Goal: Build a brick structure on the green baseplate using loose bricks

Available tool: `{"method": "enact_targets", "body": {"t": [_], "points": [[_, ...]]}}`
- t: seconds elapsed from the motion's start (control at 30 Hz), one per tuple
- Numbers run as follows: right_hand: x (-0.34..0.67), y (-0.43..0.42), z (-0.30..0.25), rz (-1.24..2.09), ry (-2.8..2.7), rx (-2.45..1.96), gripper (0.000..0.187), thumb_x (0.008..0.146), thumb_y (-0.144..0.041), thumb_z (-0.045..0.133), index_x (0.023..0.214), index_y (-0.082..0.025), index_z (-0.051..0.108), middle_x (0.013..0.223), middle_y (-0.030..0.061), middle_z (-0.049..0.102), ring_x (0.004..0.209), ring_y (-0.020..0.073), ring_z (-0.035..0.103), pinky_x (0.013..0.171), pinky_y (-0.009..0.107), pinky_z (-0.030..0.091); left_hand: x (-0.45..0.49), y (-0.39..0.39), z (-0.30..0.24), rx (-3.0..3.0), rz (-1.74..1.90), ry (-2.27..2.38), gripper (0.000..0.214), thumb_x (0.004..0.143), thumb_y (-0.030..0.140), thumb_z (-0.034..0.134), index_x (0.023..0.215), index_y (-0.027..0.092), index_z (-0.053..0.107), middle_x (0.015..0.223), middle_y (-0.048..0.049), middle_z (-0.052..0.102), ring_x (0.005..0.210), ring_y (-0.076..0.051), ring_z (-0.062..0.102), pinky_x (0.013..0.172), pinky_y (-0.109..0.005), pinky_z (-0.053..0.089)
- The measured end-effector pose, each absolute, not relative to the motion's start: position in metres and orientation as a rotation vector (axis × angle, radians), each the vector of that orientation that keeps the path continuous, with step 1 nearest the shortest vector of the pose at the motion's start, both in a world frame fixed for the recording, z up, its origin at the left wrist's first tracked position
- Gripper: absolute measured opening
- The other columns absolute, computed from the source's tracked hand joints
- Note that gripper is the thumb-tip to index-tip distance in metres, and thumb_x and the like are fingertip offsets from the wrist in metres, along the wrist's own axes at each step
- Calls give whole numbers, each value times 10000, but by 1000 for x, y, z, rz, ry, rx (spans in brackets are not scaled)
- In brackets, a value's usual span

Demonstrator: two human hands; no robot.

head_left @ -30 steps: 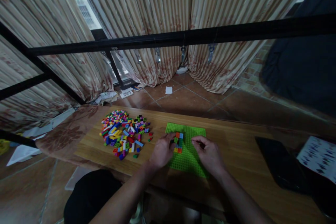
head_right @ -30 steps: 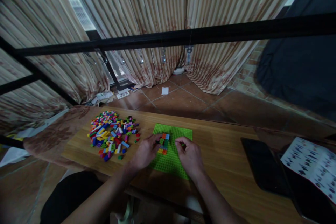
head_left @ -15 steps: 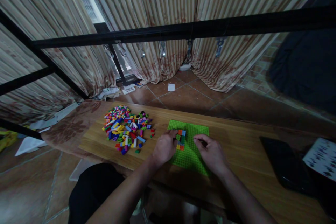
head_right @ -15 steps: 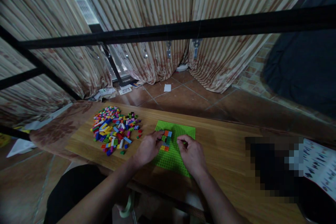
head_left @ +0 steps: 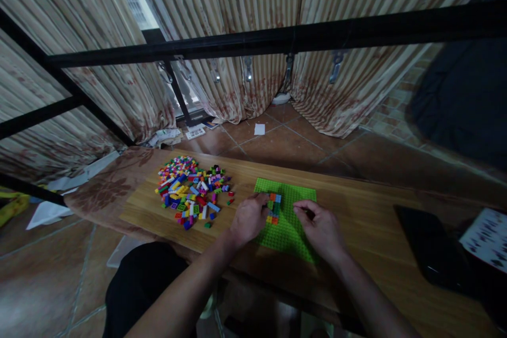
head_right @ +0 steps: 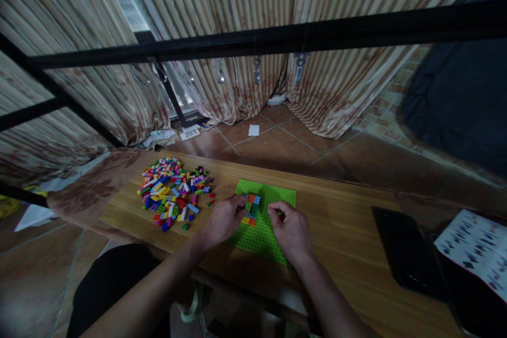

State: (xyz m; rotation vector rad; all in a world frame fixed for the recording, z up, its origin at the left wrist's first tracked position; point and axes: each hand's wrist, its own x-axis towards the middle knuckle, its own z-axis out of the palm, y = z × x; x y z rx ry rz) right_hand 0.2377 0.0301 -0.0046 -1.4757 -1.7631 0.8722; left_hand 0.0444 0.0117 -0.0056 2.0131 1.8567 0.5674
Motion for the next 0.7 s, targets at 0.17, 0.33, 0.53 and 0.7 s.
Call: {"method": "enact_targets", "body": {"t": [0.17, 0.33, 0.53, 0.7], "points": [[238, 30, -5, 887, -1757, -1480, 309, 826, -464, 510, 856, -224, 704, 789, 49, 745, 659, 205, 653, 629, 318, 467, 47, 11, -5, 2004, 585, 1849, 218, 829, 95, 520, 962, 212, 646, 959, -57, 706, 880, -201, 661, 823, -297, 513], [238, 30, -6, 871, -1760, -1478, 293, 835, -444, 513, 872, -225, 704, 784, 40, 741, 638, 195, 645, 635, 315, 470, 48, 11, -8, 1953, 624, 1853, 276, 823, 93, 523, 1035, 215, 650, 987, -51, 718, 877, -194, 670, 814, -290, 521], [237, 29, -6, 849, -1796, -1475, 303, 829, -448, 506, 871, -221, 701, 790, 45, 741, 639, 196, 645, 638, 316, 468, 48, 10, -8, 1905, 692, 1821, 309, 850, 99, 497, 1093, 205, 656, 1065, -55, 727, 955, -187, 681, 880, -280, 514], [237, 30, -12, 795, -1836, -1509, 323, 851, -425, 476, 949, -218, 704, 832, 59, 748, 582, 183, 619, 620, 321, 463, 43, 19, -7, 1782, 704, 1903, 289, 902, 149, 470, 1115, 167, 665, 1067, -82, 738, 952, -190, 695, 889, -290, 513]]}}
